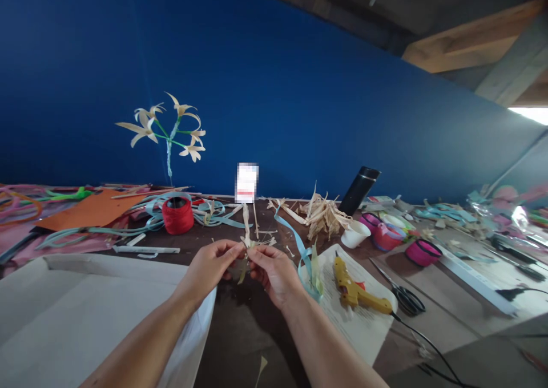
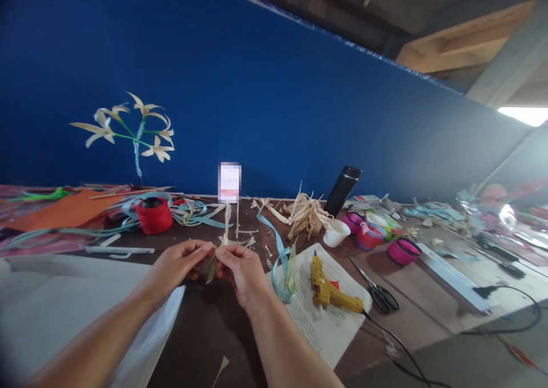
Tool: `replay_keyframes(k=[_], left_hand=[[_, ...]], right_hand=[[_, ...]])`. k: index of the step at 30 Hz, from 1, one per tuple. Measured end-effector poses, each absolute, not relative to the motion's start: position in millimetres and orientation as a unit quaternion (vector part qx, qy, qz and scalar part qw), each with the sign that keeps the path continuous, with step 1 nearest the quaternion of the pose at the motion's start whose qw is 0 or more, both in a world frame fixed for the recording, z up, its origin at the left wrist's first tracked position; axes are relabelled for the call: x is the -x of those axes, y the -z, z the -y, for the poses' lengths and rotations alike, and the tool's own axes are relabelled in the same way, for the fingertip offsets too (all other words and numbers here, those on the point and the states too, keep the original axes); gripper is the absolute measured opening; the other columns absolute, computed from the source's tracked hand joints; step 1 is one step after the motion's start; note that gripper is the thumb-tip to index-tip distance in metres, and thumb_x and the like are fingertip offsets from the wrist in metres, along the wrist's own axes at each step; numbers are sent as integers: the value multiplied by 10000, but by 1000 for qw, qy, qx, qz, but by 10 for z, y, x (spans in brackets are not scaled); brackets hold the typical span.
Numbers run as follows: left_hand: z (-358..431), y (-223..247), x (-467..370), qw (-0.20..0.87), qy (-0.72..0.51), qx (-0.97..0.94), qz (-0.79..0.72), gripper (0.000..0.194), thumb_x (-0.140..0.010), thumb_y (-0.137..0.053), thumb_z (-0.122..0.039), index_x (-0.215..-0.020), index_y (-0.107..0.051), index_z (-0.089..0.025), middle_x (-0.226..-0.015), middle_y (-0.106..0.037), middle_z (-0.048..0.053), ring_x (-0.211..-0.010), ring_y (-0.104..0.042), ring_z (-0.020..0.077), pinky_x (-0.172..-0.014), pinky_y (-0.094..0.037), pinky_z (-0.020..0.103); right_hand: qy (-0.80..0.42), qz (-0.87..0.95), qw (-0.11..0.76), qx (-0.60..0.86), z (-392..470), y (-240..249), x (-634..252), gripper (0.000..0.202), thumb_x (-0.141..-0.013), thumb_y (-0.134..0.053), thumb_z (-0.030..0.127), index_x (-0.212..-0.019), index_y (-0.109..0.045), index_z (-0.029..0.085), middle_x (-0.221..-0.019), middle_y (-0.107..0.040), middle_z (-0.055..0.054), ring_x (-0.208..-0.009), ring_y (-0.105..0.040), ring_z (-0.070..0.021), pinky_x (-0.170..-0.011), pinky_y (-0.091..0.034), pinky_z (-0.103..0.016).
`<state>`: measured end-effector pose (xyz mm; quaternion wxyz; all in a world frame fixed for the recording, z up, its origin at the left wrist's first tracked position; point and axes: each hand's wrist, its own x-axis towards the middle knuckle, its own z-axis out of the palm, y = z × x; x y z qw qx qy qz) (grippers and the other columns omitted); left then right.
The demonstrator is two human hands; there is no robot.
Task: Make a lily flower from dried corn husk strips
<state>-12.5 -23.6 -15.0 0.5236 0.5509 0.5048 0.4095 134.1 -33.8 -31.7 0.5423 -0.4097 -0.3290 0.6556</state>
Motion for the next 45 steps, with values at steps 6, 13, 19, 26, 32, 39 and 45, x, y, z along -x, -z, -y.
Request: replay_keyframes(k=[6,13,19,26,32,39,45], left_hand=[[264,148,89,622,-364,-516,-463,408,-720,-567,-531,-778,-668,-140,-629,-584,7,-525,-467,85,-435,-345,168],[266,202,108,717,-330,-471,-394,327,-726,-620,-451,-823,-695,-148,-802,-635,51,-547,-455,55,-437,-370,136],[261,214,127,728,-338,-453,-388,267,-678,-702,-363,-836,-695,-148,-736,-596,16,-601,-491,52,-505,-430,124],[269,172,97,700,-362,-444,-426,248,-599,-762,-331,-710,-667,-130,-648,-586,-12,-582,-532,62,-580,-473,174],[280,117,75,661,-368,-472,-453,308,-598,-744,-389,-750,-686,-128,-648,-602,-2,-587,-544,88,-604,-483,216],[261,154,68,561,-359,-591,-455,369,-651,-658,-473,-795,-713,-138,-650,-569,0,-595,-528,125,-569,-471,247],[232,187,110,406,-378,-685,-472,306,-687,-615,-459,-715,-724,-175,-743,-581,24,-673,-556,164,-624,-432,267]], right_hand=[[-634,288,583,419,314,307,-1397,231,-556,-796,295,-707,-700,150,-520,-508,45,-460,-412,-52,-407,-333,-160],[-653,290,598,364,323,243,-1416,251,-548,-795,322,-693,-688,148,-532,-504,43,-476,-432,-71,-462,-372,-200],[-658,305,593,349,331,246,-1424,220,-578,-783,316,-658,-660,151,-550,-497,45,-498,-453,-81,-512,-393,-220],[-644,298,612,349,337,241,-1407,195,-588,-777,305,-653,-663,160,-583,-529,41,-528,-443,-73,-505,-332,-195],[-616,307,632,355,340,223,-1383,183,-586,-776,294,-625,-659,158,-561,-531,45,-502,-404,-64,-493,-303,-196],[-561,360,632,396,301,342,-1380,181,-640,-742,330,-664,-670,165,-579,-546,37,-507,-381,-70,-497,-289,-211],[-537,392,613,427,309,373,-1372,186,-654,-730,343,-698,-685,169,-579,-554,38,-507,-373,-67,-500,-273,-212]])
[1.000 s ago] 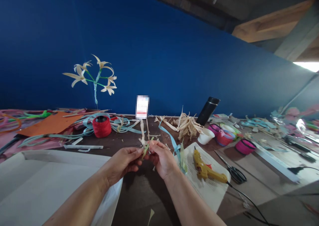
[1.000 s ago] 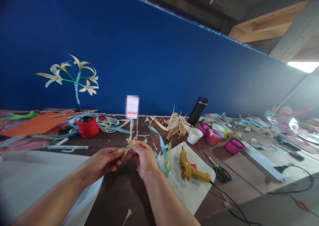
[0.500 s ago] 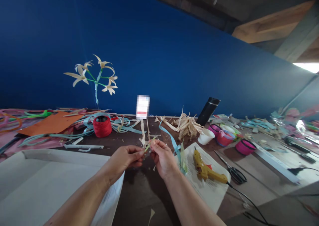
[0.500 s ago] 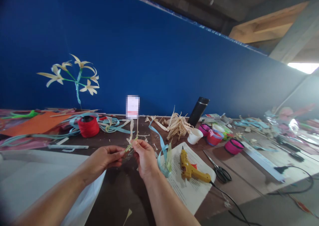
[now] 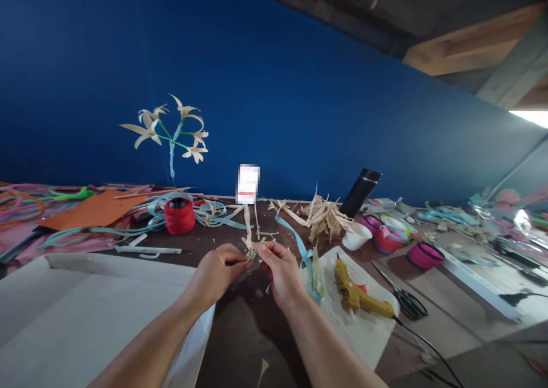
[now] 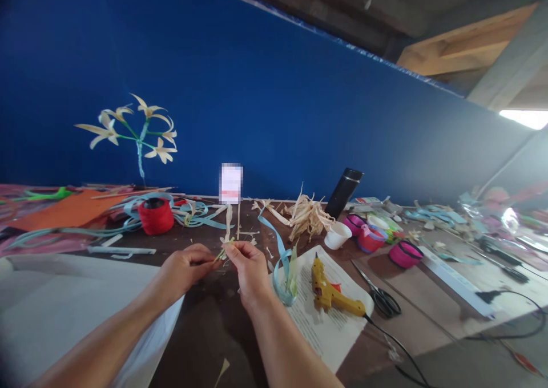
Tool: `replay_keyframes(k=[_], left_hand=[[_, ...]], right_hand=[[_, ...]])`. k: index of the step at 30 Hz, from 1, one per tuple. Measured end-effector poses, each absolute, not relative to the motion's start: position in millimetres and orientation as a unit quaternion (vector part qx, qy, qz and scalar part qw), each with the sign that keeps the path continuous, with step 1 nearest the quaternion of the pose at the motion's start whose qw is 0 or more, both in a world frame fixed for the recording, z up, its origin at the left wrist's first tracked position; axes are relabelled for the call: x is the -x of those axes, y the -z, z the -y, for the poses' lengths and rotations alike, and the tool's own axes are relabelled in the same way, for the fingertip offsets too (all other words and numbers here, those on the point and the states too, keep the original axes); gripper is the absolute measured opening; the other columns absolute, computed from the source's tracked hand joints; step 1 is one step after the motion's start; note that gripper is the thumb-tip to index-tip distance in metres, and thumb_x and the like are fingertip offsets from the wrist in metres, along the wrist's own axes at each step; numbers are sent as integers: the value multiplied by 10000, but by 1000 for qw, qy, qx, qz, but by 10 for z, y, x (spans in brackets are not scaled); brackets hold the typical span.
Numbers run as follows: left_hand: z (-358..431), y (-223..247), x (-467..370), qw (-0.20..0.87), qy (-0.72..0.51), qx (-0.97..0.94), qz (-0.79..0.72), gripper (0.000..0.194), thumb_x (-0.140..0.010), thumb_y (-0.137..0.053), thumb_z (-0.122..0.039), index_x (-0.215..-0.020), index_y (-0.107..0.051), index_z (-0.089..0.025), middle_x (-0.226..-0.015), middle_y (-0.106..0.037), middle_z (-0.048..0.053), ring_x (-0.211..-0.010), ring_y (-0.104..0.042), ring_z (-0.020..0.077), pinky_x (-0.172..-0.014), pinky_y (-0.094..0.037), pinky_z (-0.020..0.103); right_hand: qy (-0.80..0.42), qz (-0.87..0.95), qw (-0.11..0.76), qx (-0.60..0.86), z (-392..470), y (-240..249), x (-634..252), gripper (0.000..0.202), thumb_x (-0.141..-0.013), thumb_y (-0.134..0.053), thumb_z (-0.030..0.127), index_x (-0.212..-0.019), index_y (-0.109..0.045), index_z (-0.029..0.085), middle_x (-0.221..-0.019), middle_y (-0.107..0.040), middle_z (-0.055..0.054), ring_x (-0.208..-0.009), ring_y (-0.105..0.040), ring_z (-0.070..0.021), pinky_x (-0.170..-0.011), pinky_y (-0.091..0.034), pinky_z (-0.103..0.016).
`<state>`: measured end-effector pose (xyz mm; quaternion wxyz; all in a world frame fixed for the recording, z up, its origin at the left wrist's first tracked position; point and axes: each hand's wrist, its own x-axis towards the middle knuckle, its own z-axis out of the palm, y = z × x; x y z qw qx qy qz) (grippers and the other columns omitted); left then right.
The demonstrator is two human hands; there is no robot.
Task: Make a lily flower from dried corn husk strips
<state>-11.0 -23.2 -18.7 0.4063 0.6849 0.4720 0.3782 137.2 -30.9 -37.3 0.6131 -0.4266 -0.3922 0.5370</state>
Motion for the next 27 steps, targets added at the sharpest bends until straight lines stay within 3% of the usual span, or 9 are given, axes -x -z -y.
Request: replay_keyframes(k=[3,8,19,27], left_hand=[[225,191,119,386,-379,-691,-479,283,-670,-630,-445,-681,-724,-178,-750,-586,30,-745,-569,185,-701,-413,280],[212,212,111,394,-379,-665,-509,281,-621,-656,-440,-619,-682,-160,-728,-576,17,-686,-548,170,-644,-388,269],[237,215,83,471,-354,-617,-521,317,-574,-684,-445,-618,-546,-162,-501,-445,-69,-485,-354,91,-484,-256,219],[227,238,74,440,-361,-635,-522,306,-583,-682,-431,-603,-523,-170,-516,-443,-69,-503,-376,96,-498,-282,217]], right_hand=[[-530,399,606,439,314,369,-1373,198,-652,-727,356,-708,-683,171,-556,-533,47,-495,-354,-65,-488,-256,-214],[-537,396,602,439,331,346,-1370,195,-648,-727,355,-680,-670,171,-508,-470,67,-480,-323,-61,-474,-238,-213],[-556,383,593,439,348,316,-1350,206,-645,-735,350,-698,-675,160,-523,-504,50,-471,-391,-52,-454,-294,-181],[-574,372,582,439,363,275,-1337,214,-655,-720,351,-711,-650,156,-449,-465,62,-407,-373,-39,-375,-253,-148]])
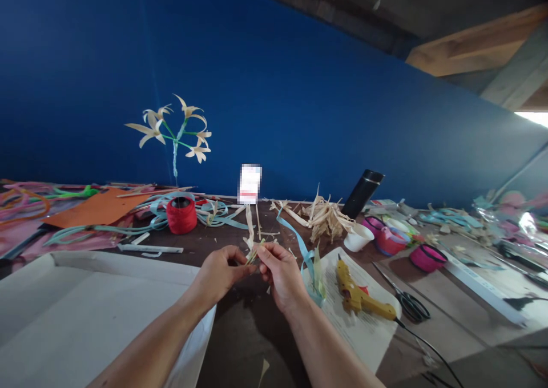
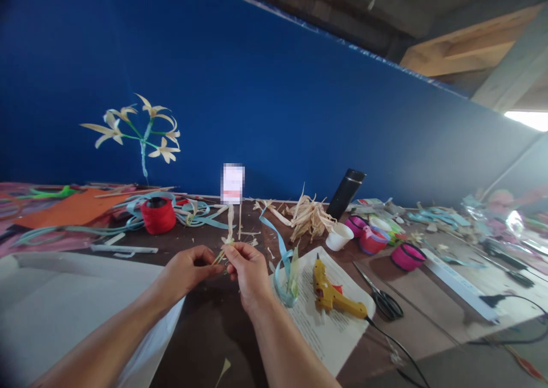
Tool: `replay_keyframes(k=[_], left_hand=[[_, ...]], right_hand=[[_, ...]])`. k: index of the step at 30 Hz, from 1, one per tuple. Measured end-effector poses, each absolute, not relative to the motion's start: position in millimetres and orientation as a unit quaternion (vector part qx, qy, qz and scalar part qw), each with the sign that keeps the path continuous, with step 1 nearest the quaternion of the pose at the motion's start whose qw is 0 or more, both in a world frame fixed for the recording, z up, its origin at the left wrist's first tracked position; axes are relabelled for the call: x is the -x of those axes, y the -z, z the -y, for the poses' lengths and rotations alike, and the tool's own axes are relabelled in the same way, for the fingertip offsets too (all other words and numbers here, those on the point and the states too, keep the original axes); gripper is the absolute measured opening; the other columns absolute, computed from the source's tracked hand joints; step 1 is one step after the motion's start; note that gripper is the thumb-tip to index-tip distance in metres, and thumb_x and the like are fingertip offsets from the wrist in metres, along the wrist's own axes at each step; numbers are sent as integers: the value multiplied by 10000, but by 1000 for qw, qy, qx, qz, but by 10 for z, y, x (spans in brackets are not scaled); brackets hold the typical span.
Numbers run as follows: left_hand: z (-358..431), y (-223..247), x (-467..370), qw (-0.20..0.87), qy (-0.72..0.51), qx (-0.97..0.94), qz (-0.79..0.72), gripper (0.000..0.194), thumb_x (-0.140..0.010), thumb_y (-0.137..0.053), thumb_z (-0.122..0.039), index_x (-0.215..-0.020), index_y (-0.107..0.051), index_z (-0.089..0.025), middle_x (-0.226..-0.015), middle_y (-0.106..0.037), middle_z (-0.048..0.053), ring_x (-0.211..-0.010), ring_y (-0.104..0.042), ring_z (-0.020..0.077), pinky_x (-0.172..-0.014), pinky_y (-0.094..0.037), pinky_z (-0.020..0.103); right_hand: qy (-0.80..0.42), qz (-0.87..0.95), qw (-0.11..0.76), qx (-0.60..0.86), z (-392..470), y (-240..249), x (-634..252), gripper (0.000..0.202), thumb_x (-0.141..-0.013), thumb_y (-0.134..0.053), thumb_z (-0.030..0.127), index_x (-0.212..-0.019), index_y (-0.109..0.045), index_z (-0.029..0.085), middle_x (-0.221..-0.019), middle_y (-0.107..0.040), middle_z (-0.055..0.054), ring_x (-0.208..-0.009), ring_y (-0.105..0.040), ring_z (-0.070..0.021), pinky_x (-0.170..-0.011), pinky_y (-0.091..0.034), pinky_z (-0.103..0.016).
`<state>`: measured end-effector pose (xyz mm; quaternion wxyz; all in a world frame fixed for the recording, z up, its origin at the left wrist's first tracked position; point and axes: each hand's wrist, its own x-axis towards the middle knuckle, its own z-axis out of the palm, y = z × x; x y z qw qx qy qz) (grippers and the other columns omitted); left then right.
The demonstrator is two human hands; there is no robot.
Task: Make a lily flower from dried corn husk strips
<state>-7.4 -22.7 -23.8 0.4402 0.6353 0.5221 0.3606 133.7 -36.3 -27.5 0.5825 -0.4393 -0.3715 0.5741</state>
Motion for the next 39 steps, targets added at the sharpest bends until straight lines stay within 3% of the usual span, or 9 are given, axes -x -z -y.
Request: replay_keyframes(k=[9,16,21,29,32,35,39], left_hand=[[240,216,79,430,-366,-643,-517,318,-573,-680,-446,-591,-512,-177,-511,-431,-73,-510,-377,104,-503,-286,220],[238,225,78,432,-370,-642,-514,329,-579,-673,-461,-598,-511,-175,-519,-442,-70,-510,-393,104,-506,-293,219],[231,231,83,435,-357,-642,-521,296,-592,-664,-427,-601,-507,-177,-486,-422,-79,-477,-365,94,-473,-270,212],[250,245,67,458,-349,-636,-514,271,-613,-670,-395,-595,-513,-175,-432,-426,-88,-423,-360,76,-430,-262,197],[253,265,40,533,-358,-591,-488,280,-609,-677,-395,-609,-502,-176,-454,-505,-68,-421,-434,87,-437,-348,205],[259,247,24,591,-374,-557,-449,303,-556,-727,-381,-664,-548,-163,-564,-588,-39,-529,-543,114,-557,-461,249],[285,176,34,606,-368,-558,-430,383,-537,-749,-403,-795,-612,-155,-654,-617,-26,-607,-579,126,-619,-486,260]], right_hand=[[-571,388,585,426,361,295,-1343,192,-699,-689,345,-714,-636,161,-447,-466,65,-396,-364,-33,-381,-278,-139],[-560,399,587,426,375,286,-1338,229,-696,-688,373,-736,-665,149,-652,-584,4,-471,-420,-43,-381,-304,-137],[-574,370,590,430,372,277,-1321,209,-662,-716,340,-701,-630,154,-476,-451,67,-389,-338,-32,-352,-228,-148],[-585,375,591,409,375,267,-1302,222,-646,-722,331,-699,-595,157,-491,-399,87,-381,-261,-21,-356,-164,-164],[-568,391,588,422,362,285,-1310,222,-655,-713,342,-709,-598,159,-489,-390,90,-382,-253,-24,-361,-163,-172],[-545,402,597,430,342,303,-1328,226,-662,-705,355,-714,-601,162,-480,-386,91,-385,-260,-30,-369,-173,-179],[-537,389,607,438,325,312,-1356,225,-657,-711,353,-718,-606,163,-442,-366,97,-387,-254,-37,-381,-188,-183]])
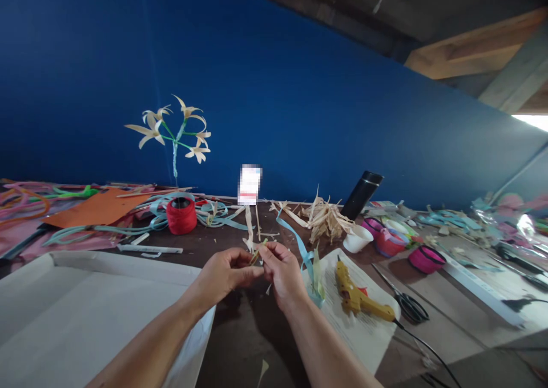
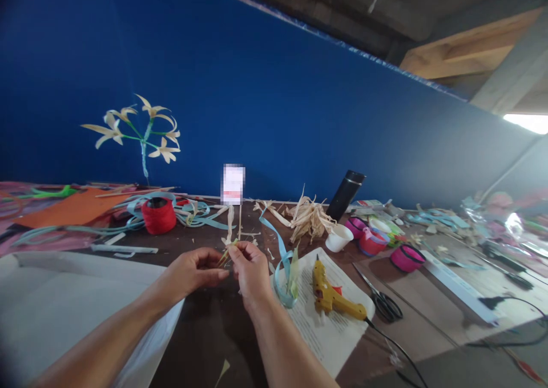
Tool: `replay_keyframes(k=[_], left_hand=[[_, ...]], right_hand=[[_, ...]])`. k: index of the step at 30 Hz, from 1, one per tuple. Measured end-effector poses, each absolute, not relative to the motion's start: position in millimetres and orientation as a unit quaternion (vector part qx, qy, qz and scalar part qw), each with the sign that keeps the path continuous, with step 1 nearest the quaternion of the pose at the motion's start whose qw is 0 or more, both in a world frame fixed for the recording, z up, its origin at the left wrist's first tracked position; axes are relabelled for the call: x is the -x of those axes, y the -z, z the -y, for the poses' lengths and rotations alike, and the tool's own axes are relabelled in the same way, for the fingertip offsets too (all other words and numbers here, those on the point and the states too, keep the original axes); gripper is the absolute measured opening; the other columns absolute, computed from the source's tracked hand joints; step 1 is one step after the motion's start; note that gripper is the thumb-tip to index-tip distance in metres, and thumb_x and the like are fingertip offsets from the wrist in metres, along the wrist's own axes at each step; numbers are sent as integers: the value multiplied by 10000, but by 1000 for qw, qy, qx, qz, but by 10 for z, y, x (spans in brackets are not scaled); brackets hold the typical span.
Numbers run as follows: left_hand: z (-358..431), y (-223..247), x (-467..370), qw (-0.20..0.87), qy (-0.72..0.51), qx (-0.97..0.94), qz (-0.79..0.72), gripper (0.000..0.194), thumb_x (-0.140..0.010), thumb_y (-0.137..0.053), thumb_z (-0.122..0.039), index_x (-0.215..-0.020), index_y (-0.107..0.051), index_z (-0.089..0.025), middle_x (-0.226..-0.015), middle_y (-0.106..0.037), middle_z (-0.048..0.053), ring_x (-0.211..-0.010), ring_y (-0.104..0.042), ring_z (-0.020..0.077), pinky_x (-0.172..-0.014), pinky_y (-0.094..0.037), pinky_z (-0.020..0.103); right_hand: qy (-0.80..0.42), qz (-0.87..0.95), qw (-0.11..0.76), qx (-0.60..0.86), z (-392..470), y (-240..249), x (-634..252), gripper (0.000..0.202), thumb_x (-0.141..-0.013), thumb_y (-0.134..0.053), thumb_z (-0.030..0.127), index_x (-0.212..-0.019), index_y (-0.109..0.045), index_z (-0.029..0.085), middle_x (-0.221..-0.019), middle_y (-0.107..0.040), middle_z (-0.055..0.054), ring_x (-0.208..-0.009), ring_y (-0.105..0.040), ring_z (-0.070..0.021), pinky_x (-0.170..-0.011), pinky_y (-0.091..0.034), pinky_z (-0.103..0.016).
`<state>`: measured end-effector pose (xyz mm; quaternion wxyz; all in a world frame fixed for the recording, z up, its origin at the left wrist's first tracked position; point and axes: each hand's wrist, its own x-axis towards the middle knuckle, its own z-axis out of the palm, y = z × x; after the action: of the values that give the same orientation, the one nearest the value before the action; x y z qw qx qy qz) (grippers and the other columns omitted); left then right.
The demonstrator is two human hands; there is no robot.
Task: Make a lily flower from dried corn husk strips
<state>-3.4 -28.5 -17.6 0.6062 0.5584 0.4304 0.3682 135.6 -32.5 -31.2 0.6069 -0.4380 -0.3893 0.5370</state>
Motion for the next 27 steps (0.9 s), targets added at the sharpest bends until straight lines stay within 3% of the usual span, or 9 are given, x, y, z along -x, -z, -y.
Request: replay_keyframes(k=[5,9,12,18,24,27], left_hand=[[305,145,38,573,-376,-568,-455,369,-661,-613,-525,-721,-603,-161,-615,-615,-12,-550,-575,130,-563,-484,255],[331,180,24,501,-418,-605,-456,304,-686,-610,-472,-787,-596,-186,-553,-589,-35,-488,-549,131,-486,-434,229],[363,199,22,382,-428,-660,-485,235,-740,-570,-419,-851,-607,-216,-542,-598,-38,-476,-548,134,-504,-408,228],[389,203,38,197,-408,-756,-473,172,-800,-508,-316,-829,-658,-238,-848,-697,35,-758,-623,179,-699,-417,247],[392,192,28,172,-399,-753,-495,161,-789,-500,-276,-774,-651,-221,-757,-677,29,-685,-598,165,-637,-396,240],[383,183,17,245,-408,-719,-507,169,-774,-520,-320,-719,-640,-214,-647,-647,5,-595,-576,155,-576,-398,235]], right_hand=[[-544,373,599,454,330,307,-1364,241,-633,-728,370,-707,-644,156,-444,-396,82,-401,-276,-42,-382,-188,-178],[-538,372,601,459,322,319,-1356,261,-622,-739,375,-747,-689,151,-452,-426,71,-404,-290,-42,-384,-216,-178],[-536,374,604,456,311,326,-1353,275,-622,-741,362,-784,-713,141,-496,-491,46,-411,-294,-39,-390,-224,-184],[-532,371,604,464,317,302,-1351,322,-600,-750,337,-852,-724,138,-443,-454,58,-405,-286,-45,-397,-220,-190],[-523,388,603,460,327,306,-1335,241,-610,-749,353,-736,-699,155,-450,-453,65,-405,-311,-50,-390,-222,-189],[-541,381,600,450,329,303,-1337,257,-613,-748,370,-752,-703,158,-469,-470,60,-406,-295,-47,-389,-226,-190]])
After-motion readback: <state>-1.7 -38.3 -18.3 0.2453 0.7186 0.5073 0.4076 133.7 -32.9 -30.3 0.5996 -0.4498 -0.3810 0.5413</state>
